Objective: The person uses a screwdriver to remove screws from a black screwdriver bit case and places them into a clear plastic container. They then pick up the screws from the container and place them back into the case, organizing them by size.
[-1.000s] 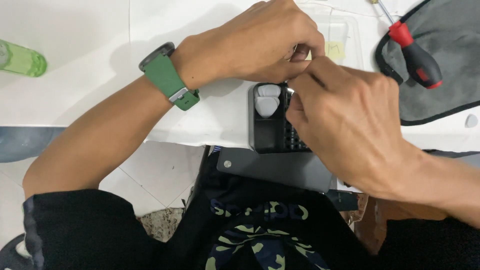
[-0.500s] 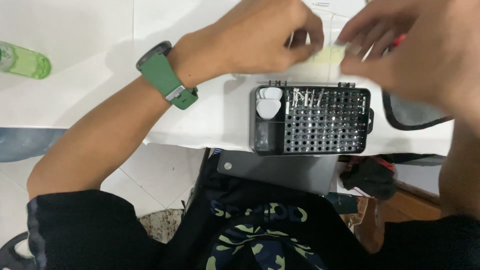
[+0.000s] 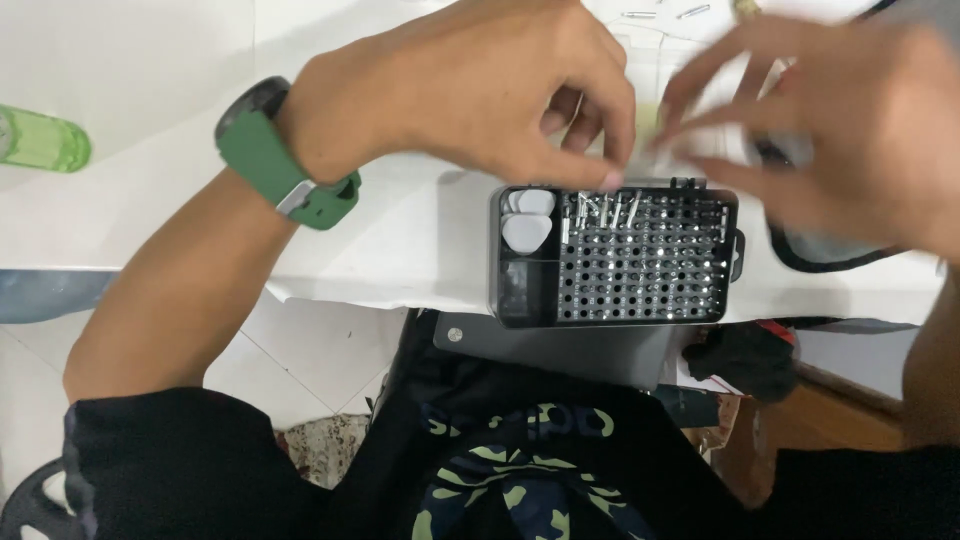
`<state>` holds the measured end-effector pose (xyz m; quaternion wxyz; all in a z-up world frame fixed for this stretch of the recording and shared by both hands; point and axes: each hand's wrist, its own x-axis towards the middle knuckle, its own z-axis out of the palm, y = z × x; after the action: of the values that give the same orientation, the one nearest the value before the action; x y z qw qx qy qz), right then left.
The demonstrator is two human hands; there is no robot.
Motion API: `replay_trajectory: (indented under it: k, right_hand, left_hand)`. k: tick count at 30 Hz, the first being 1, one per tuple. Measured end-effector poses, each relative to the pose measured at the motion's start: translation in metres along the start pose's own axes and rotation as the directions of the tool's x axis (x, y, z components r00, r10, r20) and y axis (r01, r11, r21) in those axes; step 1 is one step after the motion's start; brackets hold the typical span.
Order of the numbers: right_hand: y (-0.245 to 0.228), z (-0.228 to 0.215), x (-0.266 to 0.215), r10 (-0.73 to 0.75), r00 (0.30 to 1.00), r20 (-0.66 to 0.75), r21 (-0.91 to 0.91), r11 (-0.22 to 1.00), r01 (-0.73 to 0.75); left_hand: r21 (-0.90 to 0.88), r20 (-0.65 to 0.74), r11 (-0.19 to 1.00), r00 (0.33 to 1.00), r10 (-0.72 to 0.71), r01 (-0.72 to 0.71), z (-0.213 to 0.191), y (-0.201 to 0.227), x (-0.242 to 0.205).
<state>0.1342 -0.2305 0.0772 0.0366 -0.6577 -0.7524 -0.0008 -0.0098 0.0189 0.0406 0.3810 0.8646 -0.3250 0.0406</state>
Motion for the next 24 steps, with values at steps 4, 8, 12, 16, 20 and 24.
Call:
replay_trajectory:
  k: [4,8,12,16,20,24]
  right_hand:
    - [-0.043,-0.016,0.009,-0.119,0.990,0.076,0.097,0.989,0.111]
    - [-0.054,-0.012,0.007,-0.039,0.991,0.130,-0.124,0.991,0.056]
    - [-0.066,-0.017,0.009,0.099,0.978,0.182,-0.168,0.983,-0.068]
    - [-0.076,-0.019,0.011,0.177,0.959,0.221,-0.151,0.978,-0.145]
    - [-0.086,-0.019,0.015,0.271,0.935,0.229,-0.156,0.958,-0.239]
    - [-0.088,-0.018,0.014,0.304,0.932,0.197,-0.101,0.952,-0.289]
  left_hand:
    - [0.048,0.038,0.995,0.996,0.084,-0.086,0.001,0.002,0.001]
    - [0.046,0.064,0.998,0.998,0.029,-0.032,0.006,0.005,0.003]
    - [0.018,0.052,1.000,0.999,-0.002,0.002,0.006,0.008,0.003]
    - [-0.017,0.028,0.999,0.999,0.039,-0.038,0.010,0.005,0.003]
    - [-0.009,0.024,0.999,0.998,0.051,-0.051,0.010,0.004,0.003]
    - [-0.003,0.041,1.000,0.999,0.031,-0.031,0.009,0.007,0.003]
